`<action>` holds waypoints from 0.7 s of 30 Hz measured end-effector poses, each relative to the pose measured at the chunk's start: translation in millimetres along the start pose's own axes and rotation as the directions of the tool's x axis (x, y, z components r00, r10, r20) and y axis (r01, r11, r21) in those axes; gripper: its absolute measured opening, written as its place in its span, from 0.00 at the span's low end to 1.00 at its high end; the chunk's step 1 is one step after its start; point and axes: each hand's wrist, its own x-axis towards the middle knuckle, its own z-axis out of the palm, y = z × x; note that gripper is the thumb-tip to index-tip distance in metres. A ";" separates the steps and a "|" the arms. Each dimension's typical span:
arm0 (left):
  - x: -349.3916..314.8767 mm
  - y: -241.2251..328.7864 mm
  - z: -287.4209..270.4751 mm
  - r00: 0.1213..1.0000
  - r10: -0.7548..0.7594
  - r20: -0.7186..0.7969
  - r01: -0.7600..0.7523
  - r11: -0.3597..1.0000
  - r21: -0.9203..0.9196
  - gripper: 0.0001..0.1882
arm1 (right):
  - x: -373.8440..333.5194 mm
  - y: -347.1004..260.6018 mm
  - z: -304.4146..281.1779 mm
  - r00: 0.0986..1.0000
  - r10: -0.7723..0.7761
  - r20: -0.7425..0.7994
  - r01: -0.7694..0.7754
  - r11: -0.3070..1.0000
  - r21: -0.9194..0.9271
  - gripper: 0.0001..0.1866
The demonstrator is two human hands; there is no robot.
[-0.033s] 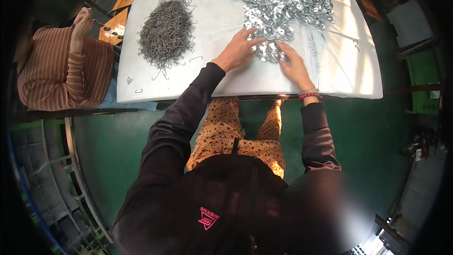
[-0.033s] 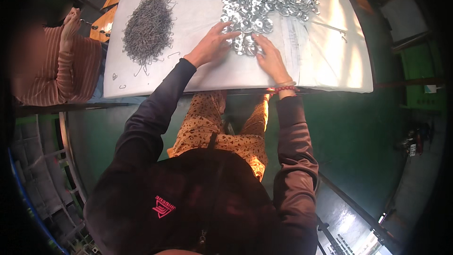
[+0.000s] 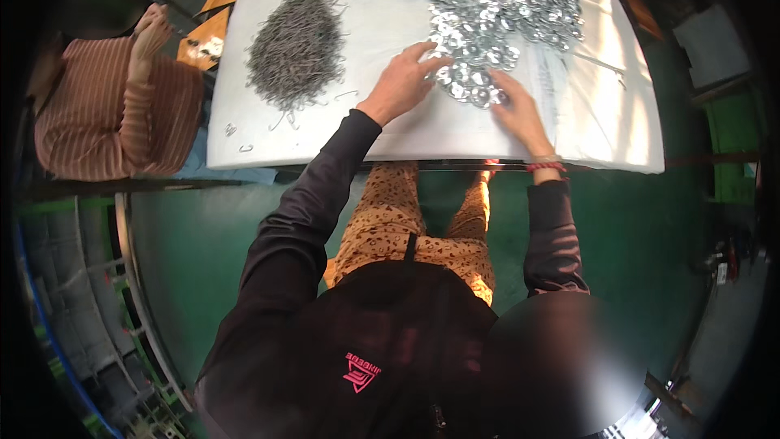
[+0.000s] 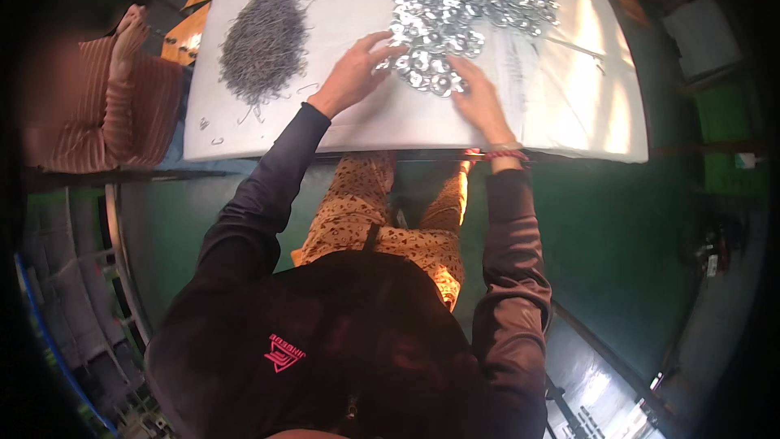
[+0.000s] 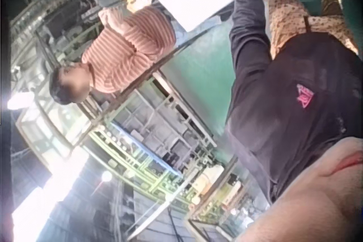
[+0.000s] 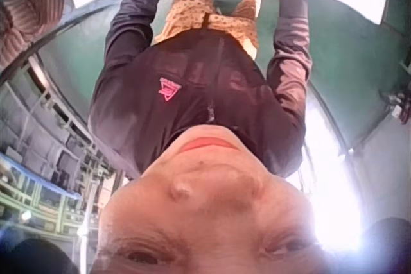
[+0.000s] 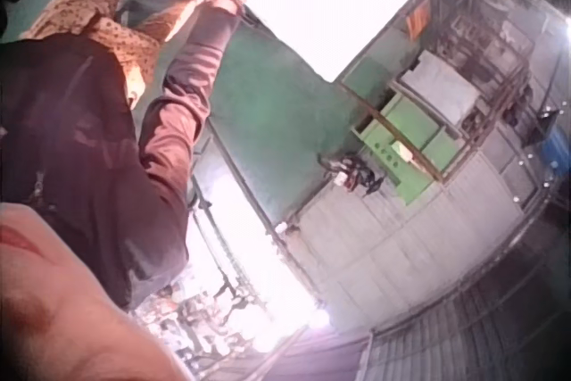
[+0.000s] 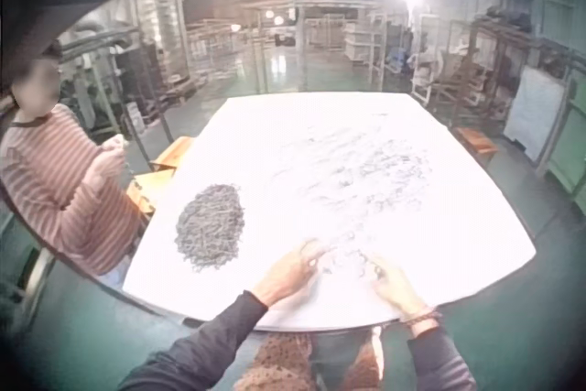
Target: The person repeatedly picks up small metal washers and wire hooks from a table, inserts the hooks through the washers, and places the assembled units onto a hanging rack. A coworker performs a similar task across the table.
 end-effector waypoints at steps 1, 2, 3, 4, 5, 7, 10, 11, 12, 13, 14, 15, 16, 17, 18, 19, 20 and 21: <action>-10.7 3.3 -22.9 0.994 -0.097 -0.047 0.098 0.995 0.022 0.21 | 0.2 -1.1 -7.2 1.000 0.017 -0.021 -0.017 1.000 0.017 0.28; -19.5 -2.0 -41.0 0.977 -0.124 -0.176 0.124 0.992 -0.008 0.14 | -2.1 -5.6 -11.1 0.982 0.171 -0.077 -0.170 0.985 0.007 0.25; -29.0 -11.2 -57.7 0.959 -0.167 -0.227 0.174 0.985 0.011 0.11 | -4.1 0.8 -14.0 0.971 0.184 -0.150 -0.185 0.983 0.006 0.20; -40.9 -20.3 -74.3 0.937 -0.210 -0.278 0.227 0.973 0.030 0.08 | -4.3 -0.9 -16.8 0.966 0.187 -0.181 -0.202 0.977 -0.066 0.15; -49.9 -24.0 -90.7 0.913 -0.284 -0.292 0.305 0.952 0.028 0.06 | -3.4 -13.5 -18.7 0.947 0.268 -0.179 -0.279 0.960 -0.038 0.14; -78.4 -47.5 -104.9 0.897 -0.406 -0.175 0.420 0.906 0.057 0.08 | 4.2 -5.7 -2.2 0.969 0.215 -0.119 -0.231 0.963 -0.141 0.14; -98.8 -63.9 -92.6 0.888 -0.449 -0.097 0.457 0.885 0.090 0.08 | 8.7 9.6 23.5 0.983 0.078 -0.164 -0.124 0.949 -0.290 0.13; -102.9 -66.4 -85.2 0.883 -0.462 -0.083 0.469 0.878 0.093 0.09 | 8.4 6.5 27.8 0.985 0.047 -0.166 -0.096 0.949 -0.301 0.12; -104.4 -70.8 -77.9 0.901 -0.415 -0.125 0.430 0.895 0.123 0.08 | 8.8 2.4 31.0 0.985 0.018 -0.170 -0.071 0.947 -0.313 0.12; -104.2 -73.0 -67.3 0.918 -0.362 -0.160 0.385 0.911 0.148 0.08 | 9.0 -0.2 31.5 0.979 0.021 -0.202 -0.087 0.943 -0.320 0.11; -101.8 -70.7 -57.7 0.932 -0.308 -0.189 0.340 0.925 0.167 0.08 | 11.4 -2.3 28.7 0.984 0.105 -0.146 -0.144 0.947 -0.288 0.11; -100.9 -68.1 -52.7 0.923 -0.369 -0.112 0.383 0.908 0.169 0.06 | 15.6 -5.4 24.1 0.978 0.188 -0.089 -0.205 0.945 -0.256 0.10; -106.3 -76.2 -42.2 0.930 -0.337 -0.148 0.360 0.916 0.178 0.04 | 14.4 -11.0 18.9 0.963 0.267 -0.028 -0.266 0.936 -0.229 0.10; -105.5 -73.5 -40.9 0.935 -0.327 -0.140 0.352 0.904 0.241 0.03 | 8.8 -19.1 14.5 0.941 0.336 -0.043 -0.338 0.937 -0.084 0.09; -105.8 -68.4 -40.5 0.939 -0.317 -0.133 0.343 0.889 0.304 0.03 | 3.9 -29.0 12.3 0.915 0.400 -0.051 -0.396 0.916 0.066 0.09; -106.2 -66.9 -42.7 0.939 -0.324 -0.115 0.344 0.883 0.320 0.03 | 1.0 -37.5 10.0 0.891 0.451 -0.045 -0.431 0.874 0.223 0.09; -106.4 -63.8 -44.5 0.936 -0.338 -0.098 0.351 0.872 0.341 0.04 | -5.6 -41.9 8.8 0.892 0.453 -0.011 -0.415 0.828 0.377 0.08; -104.2 -58.1 -46.2 0.919 -0.394 -0.034 0.386 0.875 0.293 0.06 | -16.5 -47.1 7.1 0.895 0.446 0.023 -0.391 0.759 0.521 0.07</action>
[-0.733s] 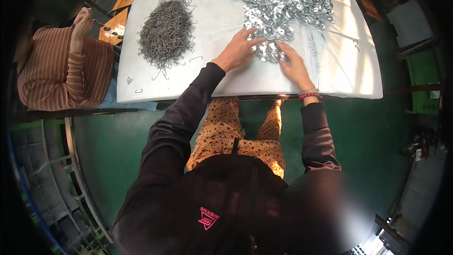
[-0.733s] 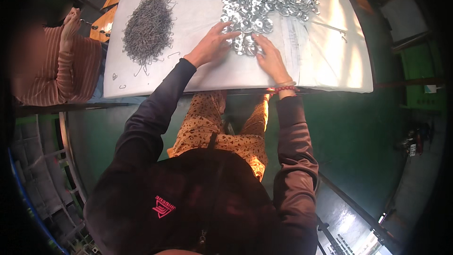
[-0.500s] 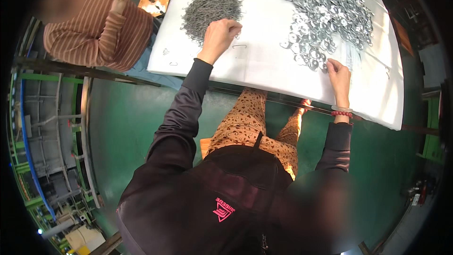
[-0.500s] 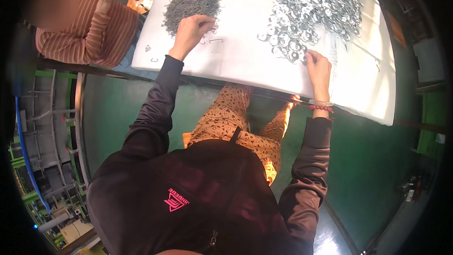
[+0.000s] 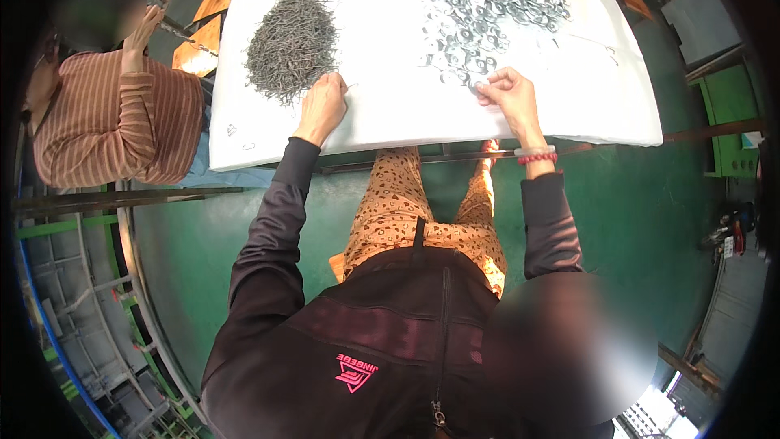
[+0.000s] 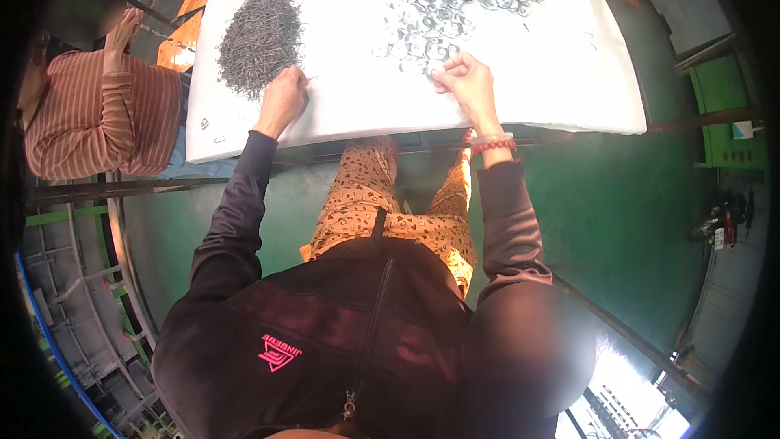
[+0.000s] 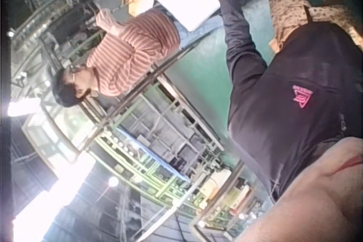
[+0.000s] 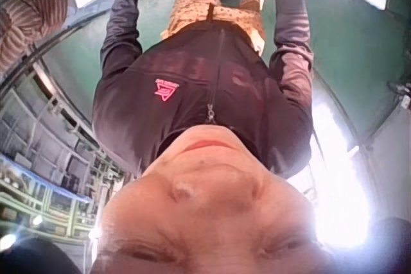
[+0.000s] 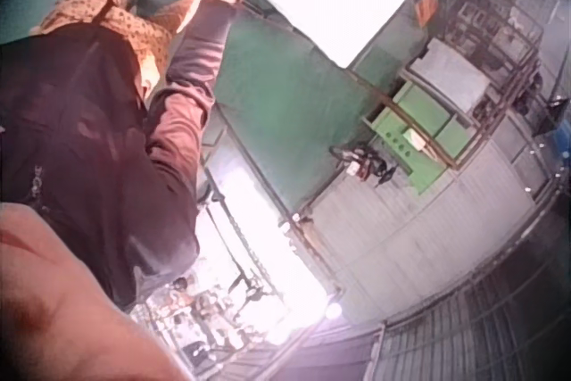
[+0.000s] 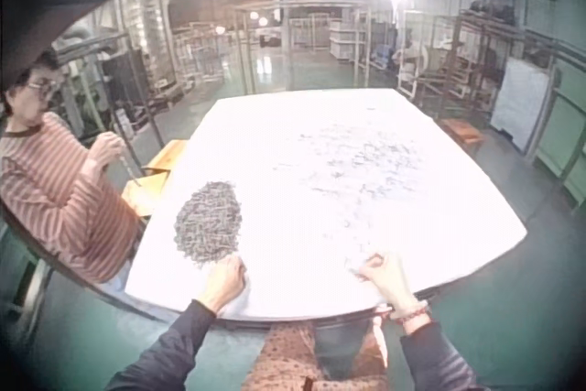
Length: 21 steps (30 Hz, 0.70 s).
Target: The person repeatedly picks up small metal washers and wire hooks from a table, inserts the hooks through the washers, and places the assembled units onto a hanging rack. A coworker performs a similar task across the table.
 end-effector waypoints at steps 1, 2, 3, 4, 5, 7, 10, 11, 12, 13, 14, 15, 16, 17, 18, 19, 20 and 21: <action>-1.7 10.3 -6.2 1.000 0.003 -0.016 -0.005 0.991 -0.134 0.06 | -12.9 0.1 0.7 0.999 0.007 0.039 -0.013 0.986 0.165 0.07; -6.2 24.1 -11.3 1.000 -0.002 -0.025 -0.004 0.964 -0.265 0.06 | -27.1 -1.1 2.3 0.997 0.015 0.079 -0.038 0.955 0.294 0.08; -10.0 38.1 -14.0 0.999 -0.013 -0.033 -0.001 0.920 -0.391 0.06 | -39.0 -3.0 4.3 0.996 0.041 0.084 -0.066 0.945 0.321 0.09; -15.8 51.9 -14.9 1.000 -0.008 -0.028 -0.006 0.881 -0.474 0.07 | -50.9 -4.9 7.8 0.993 0.063 0.098 -0.094 0.932 0.351 0.10; -20.7 79.2 -27.7 0.993 -0.049 0.109 0.104 0.804 -0.586 0.08 | -61.9 -3.8 9.6 0.991 0.088 0.104 -0.121 0.919 0.376 0.11; -31.0 107.8 -32.3 0.964 0.013 0.266 0.214 0.556 -0.803 0.10 | -78.6 -1.4 16.8 0.991 0.057 0.120 -0.103 0.901 0.422 0.13; -42.0 138.2 -27.1 0.915 0.113 0.386 0.359 0.204 -0.911 0.09 | -92.2 -2.2 27.1 0.995 0.018 0.101 -0.063 0.888 0.456 0.13; -44.0 145.5 -29.1 0.908 0.159 0.387 0.368 0.137 -0.919 0.09 | -94.7 -2.4 28.9 0.996 0.021 0.089 -0.057 0.900 0.432 0.13; -44.4 148.6 -29.4 0.907 0.157 0.390 0.356 0.207 -0.911 0.08 | -97.2 -3.6 30.5 0.997 0.023 0.076 -0.052 0.912 0.407 0.13; -44.1 151.0 -29.3 0.906 0.156 0.393 0.342 0.276 -0.898 0.08 | -99.1 -5.0 30.8 0.998 0.025 0.061 -0.047 0.923 0.383 0.13; -43.4 152.9 -28.7 0.905 0.156 0.396 0.326 0.344 -0.880 0.08 | -100.6 -6.7 30.3 0.998 0.025 0.049 -0.041 0.935 0.353 0.13; -41.8 153.2 -25.2 0.919 0.163 0.359 0.277 0.379 -0.883 0.08 | -101.7 -9.0 29.5 0.999 0.024 0.037 -0.035 0.946 0.323 0.13; -40.0 151.8 -19.4 0.931 0.169 0.323 0.231 0.412 -0.882 0.08 | -102.7 -11.1 29.3 0.999 0.027 0.028 -0.034 0.955 0.293 0.13; -38.2 150.9 -15.4 0.942 0.176 0.287 0.185 0.444 -0.877 0.08 | -103.3 -13.3 29.4 1.000 0.011 0.020 -0.016 0.956 0.294 0.12; -36.6 150.9 -13.9 0.944 0.173 0.280 0.178 0.446 -0.877 0.07 | -103.5 -15.6 29.8 1.000 -0.005 0.013 0.001 0.956 0.294 0.12; -35.8 151.7 -10.8 0.946 0.172 0.275 0.175 0.444 -0.879 0.07 | -104.1 -16.3 29.4 1.000 -0.017 0.005 0.014 0.957 0.291 0.12; -35.3 152.4 -8.5 0.948 0.170 0.271 0.172 0.443 -0.880 0.07 | -104.5 -16.9 29.5 1.000 -0.013 0.008 0.011 0.962 0.273 0.11; -35.3 154.4 -9.1 0.943 0.160 0.291 0.205 0.410 -0.889 0.07 | -104.6 -17.3 30.1 1.000 -0.010 0.013 0.007 0.967 0.255 0.11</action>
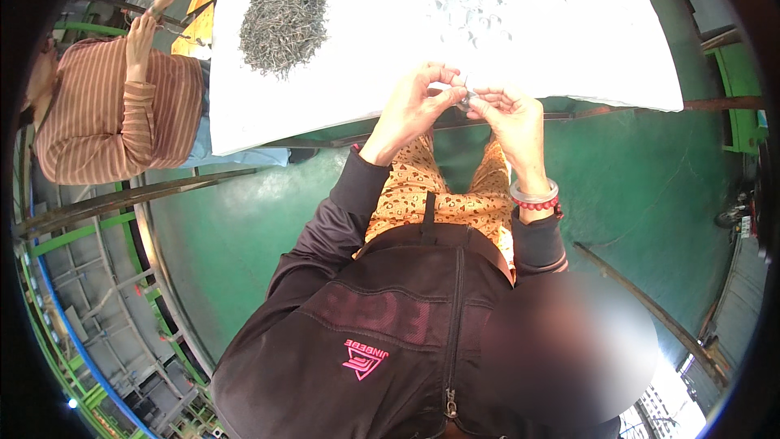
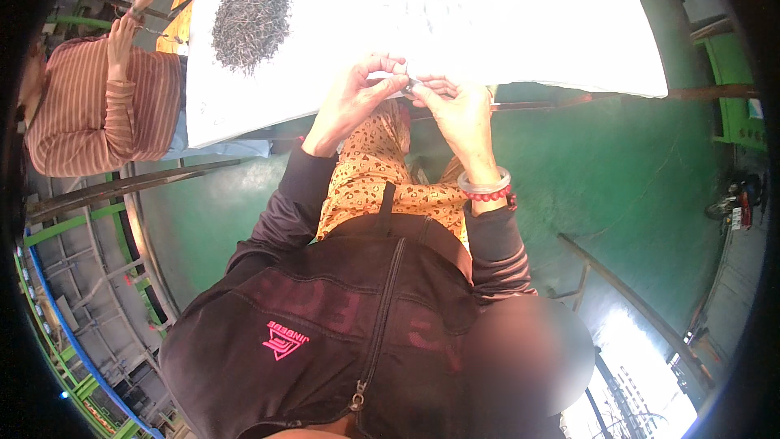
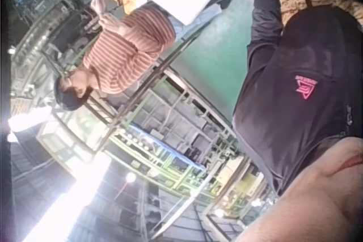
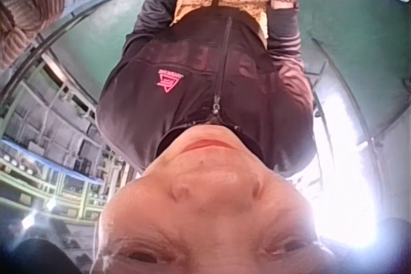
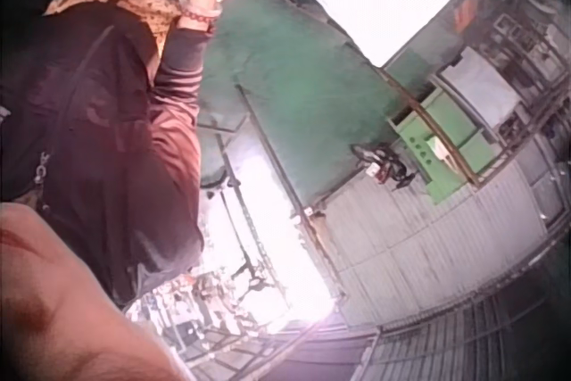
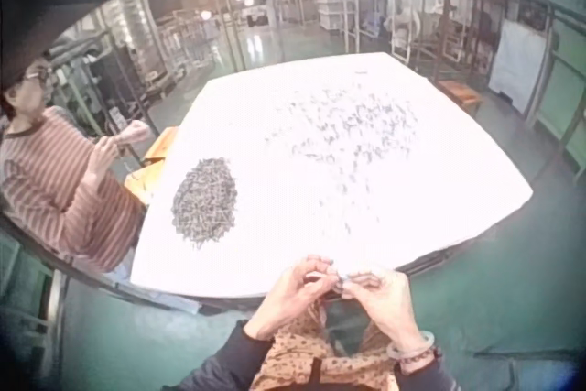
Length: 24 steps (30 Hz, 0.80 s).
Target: The person repeatedly picks up small metal washers and wire hooks from a table, inserts the hooks through the washers, and places the assembled units onto a hanging rack. A coworker performs a similar task across the table.
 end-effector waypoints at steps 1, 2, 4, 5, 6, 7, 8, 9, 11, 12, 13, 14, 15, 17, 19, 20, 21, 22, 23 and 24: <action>0.5 4.4 2.6 1.000 -0.019 0.001 0.019 0.999 -0.044 0.06 | 0.9 0.0 -0.1 1.000 0.001 0.003 -0.001 1.000 -0.023 0.11; -0.1 6.5 4.3 0.999 -0.038 0.002 0.038 0.995 -0.088 0.06 | 0.6 0.8 0.5 1.000 -0.014 -0.001 0.014 1.000 -0.026 0.11; -2.6 0.4 5.5 1.000 -0.003 0.015 0.004 0.998 -0.067 0.06 | 1.6 0.6 1.8 0.999 -0.052 -0.003 0.052 0.998 -0.035 0.10; -4.2 -3.4 5.7 1.000 0.017 0.019 -0.016 0.998 -0.056 0.06 | 4.5 -0.6 -1.5 1.000 -0.021 -0.023 0.020 0.999 -0.042 0.11; -6.7 -8.5 6.5 0.999 0.053 0.003 -0.053 0.998 -0.046 0.06 | 7.8 -1.8 -8.4 0.999 0.010 -0.042 -0.012 0.999 -0.049 0.11; -8.3 -13.1 8.8 0.996 0.094 -0.007 -0.094 0.995 -0.037 0.06 | 11.5 -4.1 -17.1 0.997 0.036 -0.068 -0.040 0.998 -0.056 0.12; -11.3 -9.2 11.4 0.991 0.131 -0.018 -0.131 0.991 -0.027 0.06 | 20.0 -3.9 -25.7 0.987 0.071 -0.144 -0.080 0.995 -0.055 0.12; -14.9 -0.4 12.6 0.998 0.062 0.007 -0.060 0.986 -0.154 0.07 | 32.6 0.8 -30.2 0.982 0.025 -0.189 -0.061 0.980 -0.188 0.13; -17.3 -1.8 16.4 0.997 0.073 0.004 -0.072 0.988 -0.136 0.07 | 59.7 24.7 -37.9 0.971 -0.151 -0.184 0.049 0.883 -0.467 0.14; -16.0 -2.7 17.9 0.997 0.082 0.005 -0.081 0.989 -0.123 0.07 | 75.1 46.5 -41.5 0.956 -0.268 -0.122 0.145 0.788 -0.598 0.15; -16.4 -2.8 19.8 0.995 0.095 0.000 -0.094 0.985 -0.142 0.06 | 88.8 63.3 -43.4 0.928 -0.370 -0.043 0.232 0.664 -0.711 0.16; -18.0 -1.1 20.2 0.997 0.079 -0.016 -0.080 0.988 -0.134 0.06 | 99.0 70.3 -36.6 0.907 -0.421 0.011 0.309 0.647 -0.697 0.17; -18.8 0.7 20.5 0.998 0.063 -0.031 -0.067 0.990 -0.128 0.06 | 109.1 74.8 -33.7 0.846 -0.530 0.064 0.385 0.522 -0.762 0.16; -24.2 4.3 17.2 0.996 0.027 -0.080 -0.036 0.992 -0.118 0.06 | 120.7 78.2 -27.0 0.809 -0.587 0.039 0.397 0.496 -0.773 0.14; -22.9 8.1 16.0 0.981 0.132 -0.140 -0.134 0.991 -0.005 0.06 | 125.9 81.5 -27.1 0.865 -0.481 -0.142 0.276 0.694 -0.665 0.13; -22.8 7.5 15.2 0.970 0.179 -0.167 -0.173 0.984 0.050 0.06 | 117.7 69.6 -21.4 0.920 -0.346 -0.185 0.230 0.858 -0.458 0.13; -21.5 5.8 12.7 0.968 0.181 -0.176 -0.165 0.981 0.098 0.06 | 105.4 54.5 -20.3 0.961 -0.198 -0.195 0.153 0.963 -0.223 0.12; -19.3 5.0 12.1 0.967 0.183 -0.179 -0.159 0.978 0.138 0.06 | 88.6 32.9 -20.3 0.983 -0.047 -0.176 0.051 0.999 0.018 0.12; -17.0 3.9 13.6 0.966 0.186 -0.178 -0.156 0.973 0.173 0.06 | 71.5 16.9 -22.1 0.991 0.034 -0.126 -0.027 0.998 0.062 0.14; -15.0 3.1 14.2 0.972 0.163 -0.171 -0.137 0.978 0.156 0.05 | 59.5 10.3 -23.0 0.995 0.037 -0.097 -0.030 0.997 0.068 0.14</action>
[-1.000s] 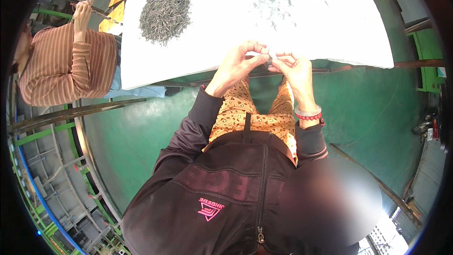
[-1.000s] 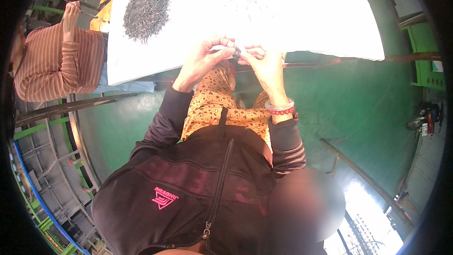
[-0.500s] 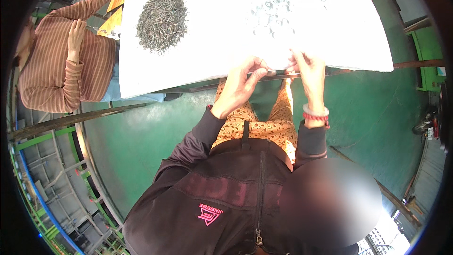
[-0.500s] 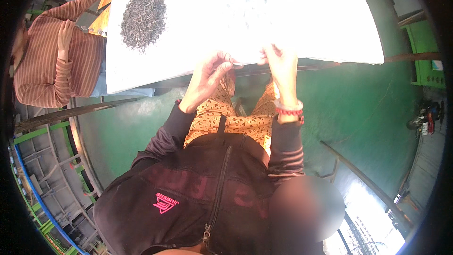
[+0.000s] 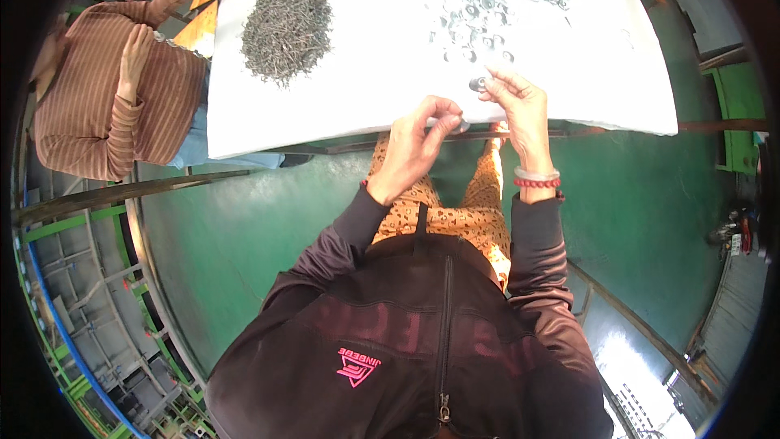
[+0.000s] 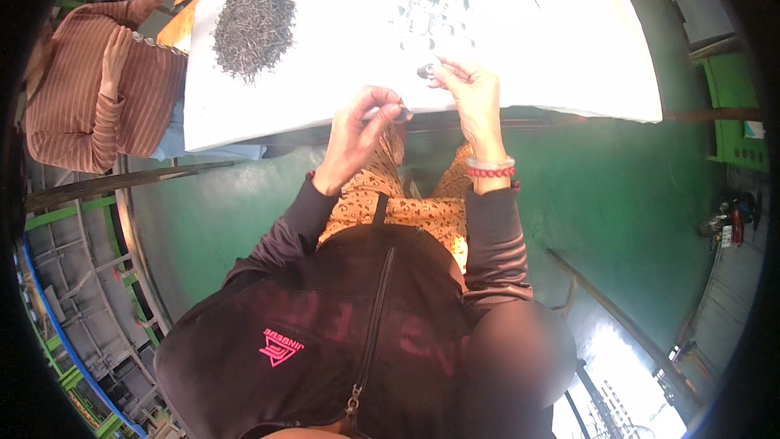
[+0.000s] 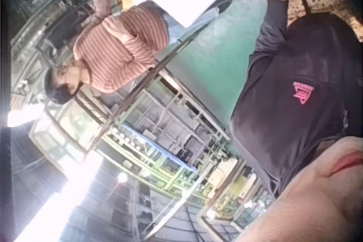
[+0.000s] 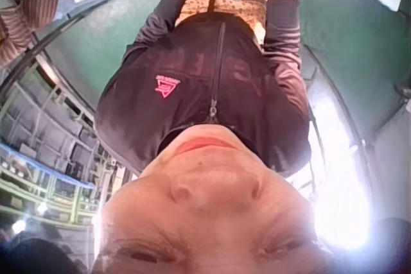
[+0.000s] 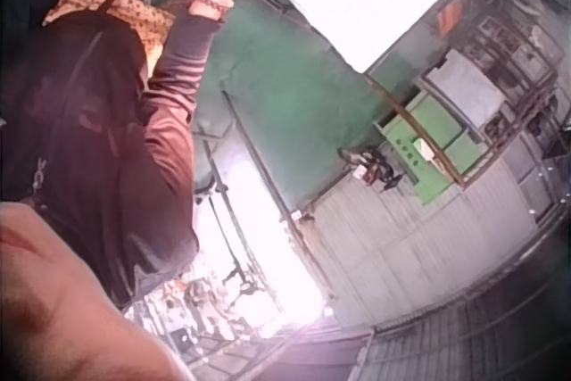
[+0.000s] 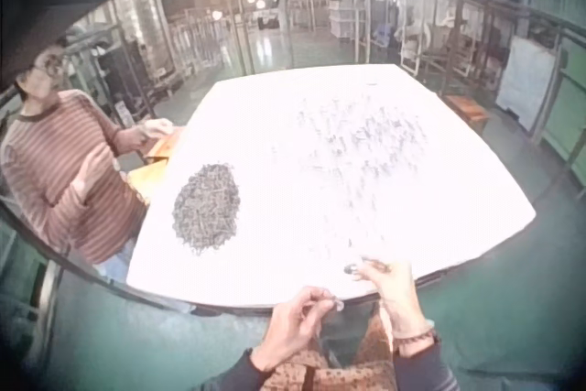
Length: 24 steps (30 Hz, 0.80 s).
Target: The person repeatedly picks up small metal washers and wire hooks from a table, inserts the hooks through the washers, and places the assembled units onto a hanging rack. A coworker performs a similar task across the table.
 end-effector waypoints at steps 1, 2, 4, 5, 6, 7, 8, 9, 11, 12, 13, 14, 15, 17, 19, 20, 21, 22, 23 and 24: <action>1.6 -1.0 -0.9 1.000 -0.023 0.005 0.023 1.000 -0.011 0.05 | -9.4 -3.5 0.4 0.999 0.005 0.035 -0.005 1.000 0.007 0.14; 4.1 -2.3 -1.0 0.999 -0.042 0.015 0.042 0.999 -0.019 0.05 | -17.1 -8.3 1.8 0.998 0.005 0.066 -0.006 1.000 0.017 0.15; 7.1 -7.8 2.5 1.000 -0.010 0.020 0.010 1.000 -0.004 0.05 | -28.1 -19.4 5.3 0.996 0.028 0.080 -0.031 0.999 0.027 0.16; 8.7 -9.8 4.2 0.999 0.027 0.020 -0.027 1.000 0.009 0.05 | -31.6 -23.1 6.3 0.996 0.032 0.086 -0.035 0.999 0.025 0.16; 8.6 -10.4 6.0 0.998 0.064 0.016 -0.065 0.998 0.023 0.05 | -35.3 -26.9 6.9 0.995 0.036 0.095 -0.039 0.999 0.022 0.16; 8.2 -8.1 3.6 0.999 0.042 0.030 -0.042 0.999 0.013 0.05 | -37.3 -30.3 10.8 0.996 0.035 0.085 -0.036 0.999 0.011 0.16; 7.6 -3.6 1.9 0.999 0.019 0.040 -0.019 1.000 0.003 0.05 | -39.8 -33.9 13.9 0.996 0.035 0.081 -0.035 0.999 -0.001 0.16; 5.8 -0.8 0.9 0.999 -0.004 0.044 0.005 1.000 -0.006 0.05 | -43.6 -36.7 16.6 0.996 0.034 0.081 -0.033 0.999 -0.014 0.16; 2.0 -9.7 2.7 0.994 0.108 0.016 -0.109 0.993 0.039 0.06 | -52.5 -40.6 22.2 0.997 -0.034 0.068 0.031 0.999 0.038 0.14; 0.6 -8.2 2.6 0.987 0.162 0.005 -0.162 0.985 0.052 0.05 | -56.6 -45.3 23.6 1.000 -0.009 0.021 0.008 1.000 0.026 0.14; 0.6 -9.7 1.8 0.978 0.210 -0.002 -0.208 0.970 0.126 0.06 | -59.2 -42.6 23.0 0.999 -0.030 0.020 0.029 0.999 0.040 0.13; -0.7 -7.7 -0.5 0.977 0.214 -0.004 -0.211 0.966 0.149 0.06 | -59.3 -37.9 21.3 1.000 -0.003 0.027 0.001 0.998 0.064 0.13; -2.7 -7.5 -3.3 0.974 0.224 -0.020 -0.218 0.964 0.155 0.05 | -60.0 -36.9 24.2 0.999 0.001 0.042 -0.004 0.998 0.069 0.14; -7.3 -8.8 -6.6 0.979 0.203 -0.009 -0.196 0.955 0.221 0.06 | -62.1 -35.3 24.7 1.000 0.022 0.022 -0.023 0.999 0.048 0.14; -12.1 -10.0 -11.8 0.981 0.188 -0.058 -0.171 0.960 0.222 0.08 | -61.4 -35.0 30.4 1.000 0.015 0.001 -0.015 0.999 0.045 0.13; -15.0 -13.7 -13.3 0.974 0.203 -0.104 -0.178 0.960 0.214 0.08 | -60.8 -35.0 31.6 1.000 0.006 -0.002 -0.006 0.999 0.040 0.13; -17.1 -17.7 -16.1 0.965 0.218 -0.148 -0.185 0.961 0.207 0.09 | -60.4 -35.3 32.6 1.000 -0.003 -0.006 0.003 0.999 0.035 0.13; -18.4 -22.3 -23.3 0.954 0.188 -0.233 -0.134 0.964 0.230 0.10 | -60.9 -37.0 33.6 1.000 -0.015 -0.005 0.015 0.999 0.031 0.12; -19.5 -25.8 -37.0 0.937 0.159 -0.312 -0.080 0.965 0.250 0.11 | -63.1 -41.7 34.7 1.000 -0.026 -0.009 0.026 0.999 0.033 0.12; -21.1 -30.5 -53.6 0.912 0.131 -0.389 -0.025 0.964 0.266 0.11 | -64.9 -45.5 34.9 0.999 -0.036 -0.012 0.037 0.999 0.034 0.12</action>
